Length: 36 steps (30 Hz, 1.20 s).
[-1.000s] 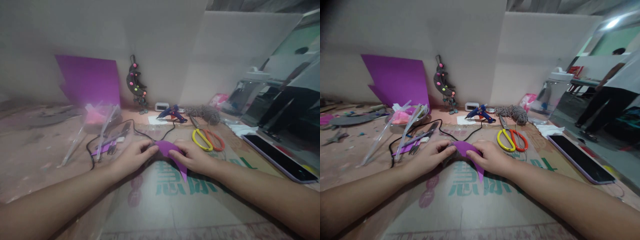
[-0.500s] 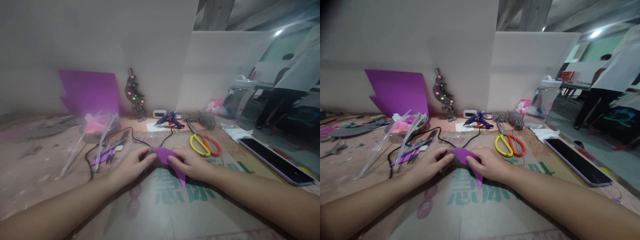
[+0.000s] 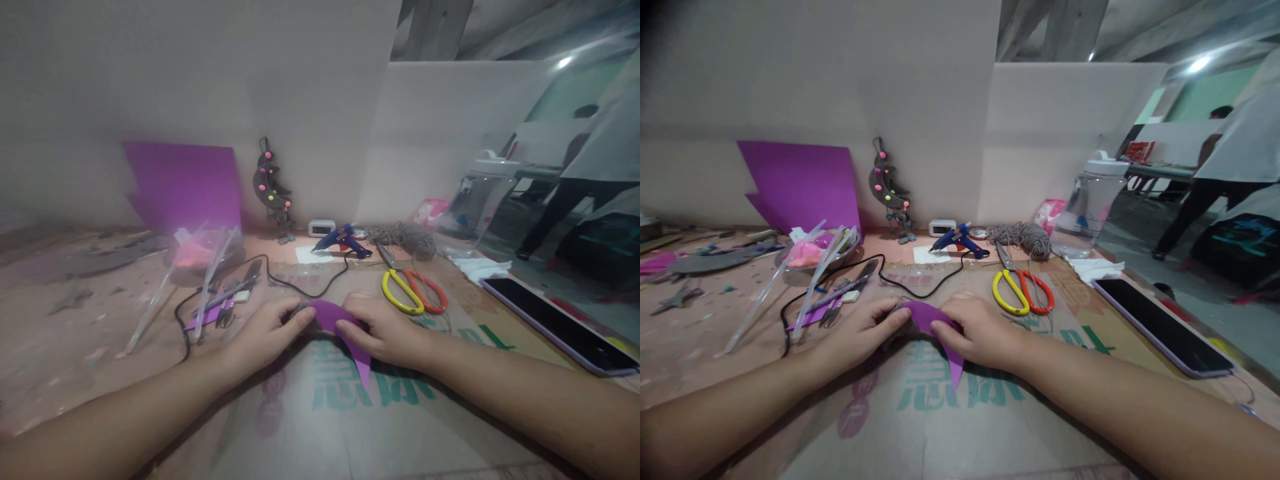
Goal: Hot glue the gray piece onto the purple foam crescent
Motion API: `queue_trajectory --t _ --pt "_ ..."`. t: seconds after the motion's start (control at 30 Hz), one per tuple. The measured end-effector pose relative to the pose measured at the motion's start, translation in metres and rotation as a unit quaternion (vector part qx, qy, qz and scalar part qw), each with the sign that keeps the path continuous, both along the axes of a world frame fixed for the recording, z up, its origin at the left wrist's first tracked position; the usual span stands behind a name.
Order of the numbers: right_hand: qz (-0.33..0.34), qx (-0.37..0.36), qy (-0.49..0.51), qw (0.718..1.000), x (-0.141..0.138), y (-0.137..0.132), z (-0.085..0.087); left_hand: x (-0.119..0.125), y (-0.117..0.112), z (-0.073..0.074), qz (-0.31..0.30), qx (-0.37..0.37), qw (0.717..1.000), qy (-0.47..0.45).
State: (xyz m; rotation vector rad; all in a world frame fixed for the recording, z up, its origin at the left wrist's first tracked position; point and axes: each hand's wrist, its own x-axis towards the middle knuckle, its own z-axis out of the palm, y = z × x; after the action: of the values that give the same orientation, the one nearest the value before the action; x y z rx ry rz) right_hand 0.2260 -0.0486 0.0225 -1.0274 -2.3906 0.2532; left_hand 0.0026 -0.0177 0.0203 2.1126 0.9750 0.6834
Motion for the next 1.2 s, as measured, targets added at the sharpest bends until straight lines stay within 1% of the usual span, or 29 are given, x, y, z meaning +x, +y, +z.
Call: queue_trajectory --t 0.13,0.27,0.43,0.53,0.6,0.7,0.8,0.9,1.03,1.2 --pt "-0.001 -0.007 0.002 1.000 0.0002 0.0001 -0.0002 0.0007 0.0006 -0.0008 0.001 0.010 1.000 -0.016" --pt "-0.001 -0.005 0.005 1.000 0.0000 -0.0008 0.0003 0.0002 0.0011 -0.0010 -0.001 0.010 1.000 -0.010" --pt "-0.005 0.004 0.009 1.000 0.0004 0.0004 -0.0010 0.0007 0.0007 0.0000 -0.007 -0.015 1.000 -0.023" --pt "-0.020 0.008 0.013 1.000 0.0001 0.0002 -0.0013 0.0012 -0.0007 0.0002 -0.015 -0.030 0.999 -0.026" --pt "-0.031 0.011 0.015 0.999 -0.0002 -0.0003 -0.0013 0.0010 -0.0014 -0.0006 -0.005 -0.032 0.999 -0.014" --pt "-0.039 0.016 0.011 0.999 -0.0003 -0.0008 -0.0014 0.0010 -0.0007 -0.0027 -0.010 -0.022 1.000 -0.013" --pt "-0.051 0.027 -0.002 0.998 -0.0005 -0.0010 -0.0015 0.0020 0.0010 -0.0040 0.011 -0.006 1.000 0.006" --pt "-0.063 0.032 -0.014 0.997 -0.0013 -0.0016 -0.0014 0.0036 0.0021 -0.0042 0.007 -0.004 1.000 0.001" --pt "-0.073 0.039 -0.033 0.996 -0.0015 -0.0020 -0.0025 0.0046 0.0029 -0.0053 0.037 0.033 0.999 0.007" --pt "-0.071 0.050 -0.042 0.995 -0.0002 -0.0009 -0.0063 0.0041 0.0049 -0.0079 0.026 0.033 0.999 0.016"
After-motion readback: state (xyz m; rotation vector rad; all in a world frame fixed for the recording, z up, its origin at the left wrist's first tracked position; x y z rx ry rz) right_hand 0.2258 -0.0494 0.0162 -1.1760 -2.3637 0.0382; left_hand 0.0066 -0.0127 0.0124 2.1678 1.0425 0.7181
